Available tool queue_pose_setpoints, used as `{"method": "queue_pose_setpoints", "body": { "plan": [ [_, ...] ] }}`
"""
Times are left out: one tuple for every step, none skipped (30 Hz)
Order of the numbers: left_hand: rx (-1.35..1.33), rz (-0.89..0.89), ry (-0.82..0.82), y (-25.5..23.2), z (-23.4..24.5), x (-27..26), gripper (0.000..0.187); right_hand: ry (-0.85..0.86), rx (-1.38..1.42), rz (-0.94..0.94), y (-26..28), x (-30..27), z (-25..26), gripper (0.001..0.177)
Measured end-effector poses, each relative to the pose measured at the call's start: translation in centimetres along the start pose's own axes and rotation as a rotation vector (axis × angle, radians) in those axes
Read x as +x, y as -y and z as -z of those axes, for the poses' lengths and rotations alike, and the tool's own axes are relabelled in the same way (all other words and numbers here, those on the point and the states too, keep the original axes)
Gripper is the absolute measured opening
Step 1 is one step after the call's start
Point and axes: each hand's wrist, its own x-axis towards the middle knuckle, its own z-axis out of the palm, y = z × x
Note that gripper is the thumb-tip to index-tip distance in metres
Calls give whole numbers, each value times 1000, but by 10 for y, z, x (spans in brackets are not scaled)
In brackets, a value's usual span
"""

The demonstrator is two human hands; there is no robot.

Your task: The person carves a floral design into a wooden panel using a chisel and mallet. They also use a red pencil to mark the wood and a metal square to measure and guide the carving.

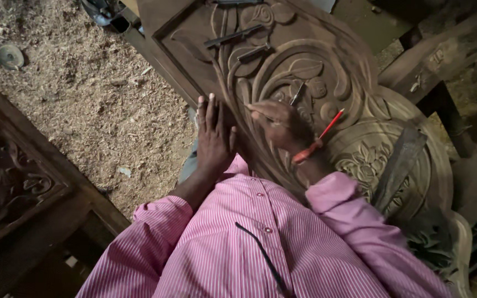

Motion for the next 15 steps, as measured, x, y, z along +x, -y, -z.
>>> {"method": "queue_pose_setpoints", "body": {
  "plan": [
    [5, -8, 1, 1, 1, -3, 69, 40, 17, 0, -1, -3, 5, 20],
    [11, -22, -1, 2, 1, -2, 69, 76, 30, 3, -3, -2, 9, 20],
    [27, -11, 8, 2, 1, 0, 69, 80, 46, 34, -5, -1, 10, 20],
    [41, 0, 21, 2, 2, -1, 70, 84, 62, 59, -7, -1, 10, 21],
    [55, 11, 35, 1, 2, -1, 70, 89, 78, 84, -8, -1, 10, 21],
    [49, -3, 22, -1, 1, 1, 68, 28, 156, -33, -10, 1, 10, 22],
    [43, -17, 9, -3, 0, 2, 67, -33, 233, -150, -10, 4, 8, 23],
    [41, -19, -7, -4, 2, 1, 66, -86, 317, -263, -8, 7, 5, 24],
    [13, -25, -14, -5, 3, 0, 66, -108, 245, -254, -7, 10, 4, 21],
    [-14, -31, -18, -6, 6, 0, 67, -132, 177, -246, -4, 13, 3, 18],
    [-40, -38, -23, -6, 8, 0, 68, -157, 108, -237, -1, 16, 3, 17],
    [-59, -36, -48, -7, 10, 3, 67, -126, 24, -161, 0, 19, 6, 18],
    [-78, -34, -72, -8, 12, 8, 66, -94, -60, -84, 1, 23, 10, 18],
    [-102, -31, -96, -9, 13, 14, 65, -59, -148, -9, 1, 26, 15, 19],
    [-190, -49, -88, -7, 14, 21, 67, 2, -235, 37, 0, 31, 19, 19]
  ]
}}
